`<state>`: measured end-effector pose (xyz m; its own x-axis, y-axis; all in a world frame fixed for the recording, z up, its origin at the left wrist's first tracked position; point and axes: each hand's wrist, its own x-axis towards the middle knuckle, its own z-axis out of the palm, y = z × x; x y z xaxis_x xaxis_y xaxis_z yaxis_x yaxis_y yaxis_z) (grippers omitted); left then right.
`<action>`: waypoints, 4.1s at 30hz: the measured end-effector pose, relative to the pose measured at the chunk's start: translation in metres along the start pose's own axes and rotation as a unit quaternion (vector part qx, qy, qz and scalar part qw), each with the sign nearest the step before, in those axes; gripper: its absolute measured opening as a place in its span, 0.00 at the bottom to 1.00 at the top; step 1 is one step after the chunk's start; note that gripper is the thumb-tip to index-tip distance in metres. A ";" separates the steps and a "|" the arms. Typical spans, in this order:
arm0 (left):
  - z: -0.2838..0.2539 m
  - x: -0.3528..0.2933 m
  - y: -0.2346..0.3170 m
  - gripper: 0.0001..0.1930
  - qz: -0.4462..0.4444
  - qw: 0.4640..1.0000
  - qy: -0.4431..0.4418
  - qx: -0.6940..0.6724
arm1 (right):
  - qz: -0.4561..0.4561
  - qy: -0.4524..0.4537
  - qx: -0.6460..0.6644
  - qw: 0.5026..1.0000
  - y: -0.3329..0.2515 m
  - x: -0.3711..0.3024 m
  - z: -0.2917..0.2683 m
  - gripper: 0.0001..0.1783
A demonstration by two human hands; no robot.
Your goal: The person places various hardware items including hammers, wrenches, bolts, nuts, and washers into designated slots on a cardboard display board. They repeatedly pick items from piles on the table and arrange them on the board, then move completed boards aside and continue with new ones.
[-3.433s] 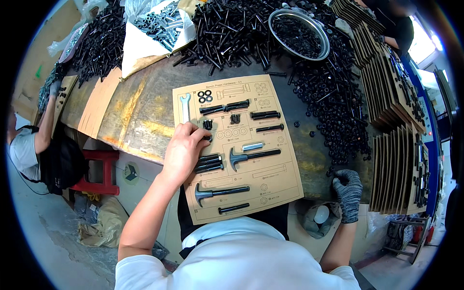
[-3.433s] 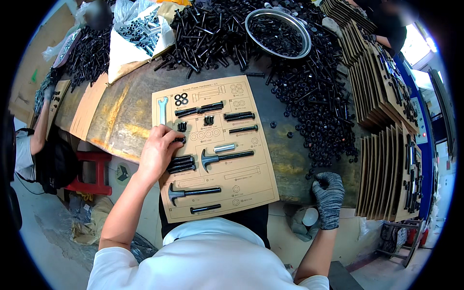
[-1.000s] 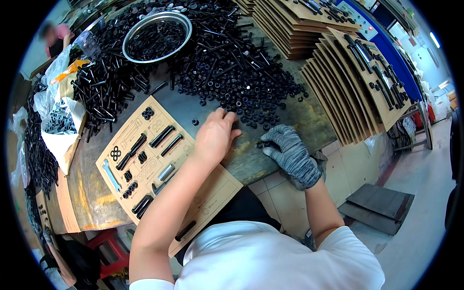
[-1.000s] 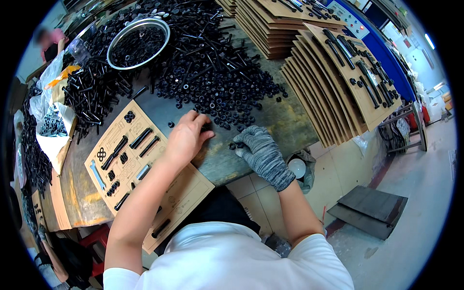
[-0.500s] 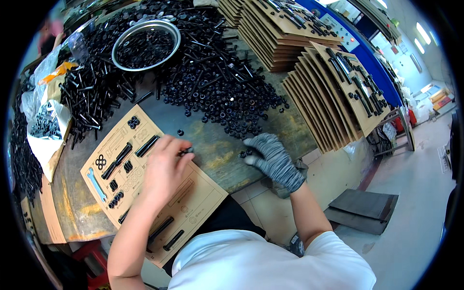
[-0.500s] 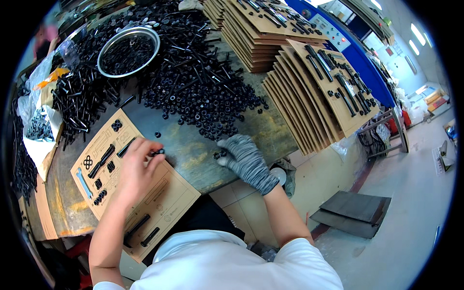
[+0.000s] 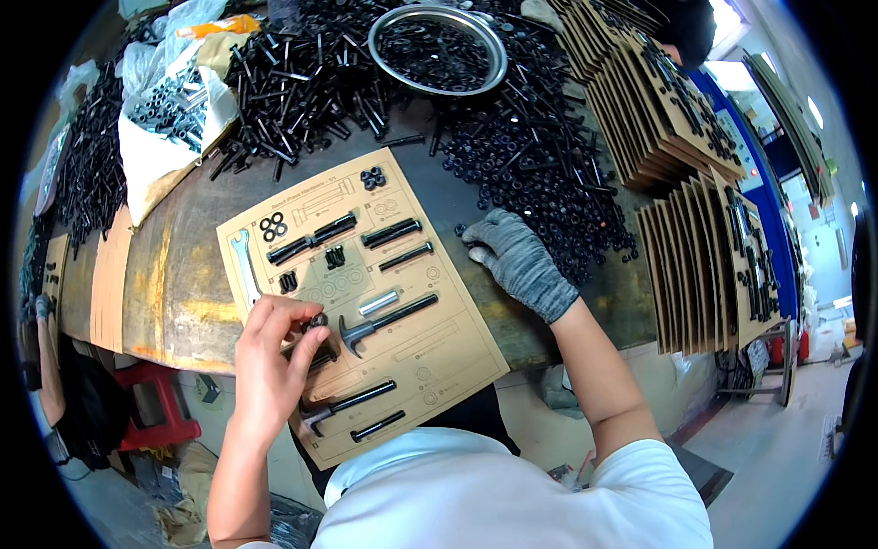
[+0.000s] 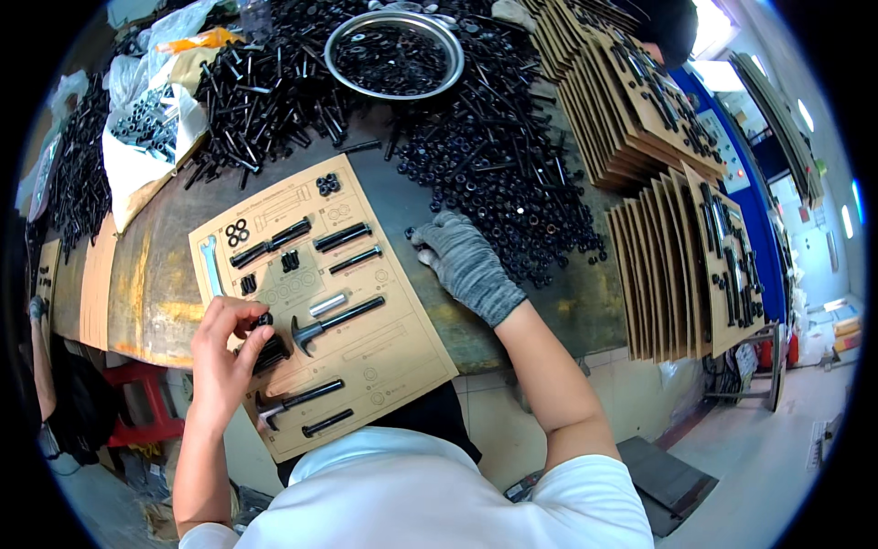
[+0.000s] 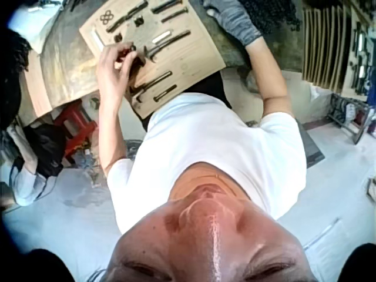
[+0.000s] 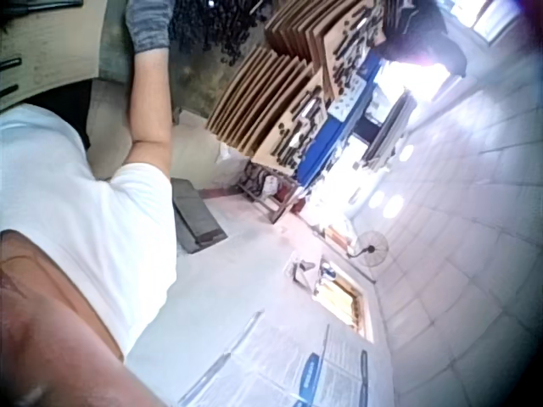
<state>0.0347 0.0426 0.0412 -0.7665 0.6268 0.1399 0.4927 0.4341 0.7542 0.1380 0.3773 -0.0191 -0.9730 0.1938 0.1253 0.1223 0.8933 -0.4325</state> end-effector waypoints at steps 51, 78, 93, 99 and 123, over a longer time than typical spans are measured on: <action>0.000 -0.037 -0.023 0.13 -0.044 0.994 0.085 -0.054 | 0.028 -0.061 -0.022 0.997 -0.016 0.012 0.001 0.12; -0.004 -0.033 -0.014 0.13 -0.054 0.996 0.058 -0.039 | -0.114 -0.108 0.120 0.980 -0.010 0.121 0.008 0.17; 0.086 -0.029 0.031 0.10 0.223 0.959 -0.115 0.134 | -0.129 -0.001 0.043 0.991 -0.048 -0.003 0.002 0.14; 0.089 -0.047 0.036 0.10 0.200 0.966 -0.100 0.130 | 0.008 -0.034 0.213 0.976 -0.071 -0.070 -0.005 0.13; 0.085 -0.072 0.031 0.19 0.132 0.980 -0.053 0.140 | -0.064 0.010 0.161 0.985 -0.049 -0.067 -0.007 0.21</action>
<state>0.1403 0.0659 0.0000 -0.5577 0.7981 0.2281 0.7730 0.3991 0.4932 0.1981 0.3229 -0.0002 -0.9719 0.0993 0.2133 -0.0722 0.7368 -0.6722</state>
